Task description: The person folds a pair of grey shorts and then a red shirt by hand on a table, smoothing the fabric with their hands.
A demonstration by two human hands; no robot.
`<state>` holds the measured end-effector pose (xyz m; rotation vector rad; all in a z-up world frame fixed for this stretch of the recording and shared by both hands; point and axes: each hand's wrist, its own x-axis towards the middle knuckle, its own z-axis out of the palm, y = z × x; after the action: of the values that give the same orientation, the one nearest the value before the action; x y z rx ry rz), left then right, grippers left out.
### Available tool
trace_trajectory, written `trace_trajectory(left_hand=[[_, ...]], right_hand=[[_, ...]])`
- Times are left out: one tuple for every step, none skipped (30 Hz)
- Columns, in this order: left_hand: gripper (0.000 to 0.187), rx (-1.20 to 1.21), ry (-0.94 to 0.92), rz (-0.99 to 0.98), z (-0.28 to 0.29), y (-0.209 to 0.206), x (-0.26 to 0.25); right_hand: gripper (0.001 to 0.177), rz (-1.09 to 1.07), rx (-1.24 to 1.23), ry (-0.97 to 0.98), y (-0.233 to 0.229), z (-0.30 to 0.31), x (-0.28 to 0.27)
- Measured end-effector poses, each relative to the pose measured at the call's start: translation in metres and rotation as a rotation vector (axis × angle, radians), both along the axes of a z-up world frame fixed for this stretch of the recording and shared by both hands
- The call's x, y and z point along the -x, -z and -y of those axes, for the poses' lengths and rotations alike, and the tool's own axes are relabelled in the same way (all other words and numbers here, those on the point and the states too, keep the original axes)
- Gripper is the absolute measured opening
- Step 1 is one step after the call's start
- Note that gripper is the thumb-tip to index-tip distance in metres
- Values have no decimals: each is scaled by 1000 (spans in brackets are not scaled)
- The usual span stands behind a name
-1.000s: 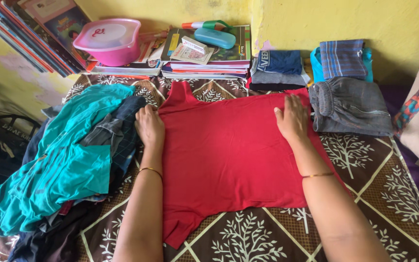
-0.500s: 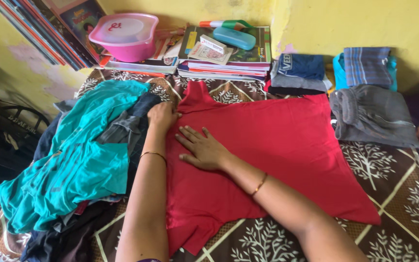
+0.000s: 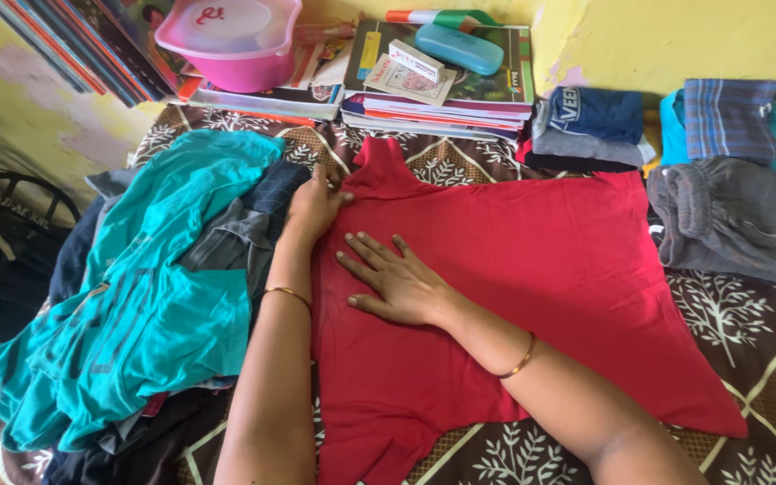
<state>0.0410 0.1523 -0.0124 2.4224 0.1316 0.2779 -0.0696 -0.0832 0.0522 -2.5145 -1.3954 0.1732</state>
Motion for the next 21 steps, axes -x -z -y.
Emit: trace_trajectory(left_hand=[[58,-9,-2,9,-1,-6,3],[62,-18,-4,18,-1,-11,7],[66,-25,-2,27,1,-16,10],[69,-68,-3,-27,0,-20,11],[73,-108,-4,-81,-2,-23,12],[77,-149,-6,-134,-3,-25,12],[74,-158,46,-118,-4,-24,13],[72,-167,97,-102,-6,-21,13],[70,-177,146,-87,-9,-18,13],[67,-149,130,-101,-13,-14,14],[65,-121,115,-112,-16,-12,13],[62,-93,100,-124,-19,-10,12],[57,-98,93,-93,-20,-8,11],[51,-103,85,-63,-18,-6,11],[45,-108,78,-33,-16,-5,11],[34,-140,44,-46,-12,-6,12],[23,-172,11,-62,-5,-7,14],[14,-204,-23,-78,3,-10,17],[12,-288,-20,16,12,-14,21],[12,-371,-16,110,22,-18,25],[12,-453,-14,206,32,-23,27]], right_hand=[[75,-5,4,6,-1,-1,0],[75,0,7,1,-1,-2,-1],[75,6,12,1,-1,-2,0],[75,11,17,1,-1,-2,0],[75,10,22,6,0,-2,0],[75,9,26,12,1,-3,-1],[76,4,31,13,1,-3,0],[76,4,23,12,1,-2,0],[76,3,15,8,1,-2,0],[76,2,8,5,1,-1,0],[76,2,7,4,1,-1,0],[76,2,6,4,1,-1,1],[76,4,4,4,0,-1,1],[76,6,10,3,-1,-1,1],[76,7,17,3,-1,-2,1],[76,8,23,3,-2,-2,0],[76,12,22,0,-3,-1,0],[76,15,21,-2,-3,-1,0],[76,17,20,-5,-2,0,0],[77,1,4,-6,-1,0,0],[78,-13,-12,-7,0,0,0]])
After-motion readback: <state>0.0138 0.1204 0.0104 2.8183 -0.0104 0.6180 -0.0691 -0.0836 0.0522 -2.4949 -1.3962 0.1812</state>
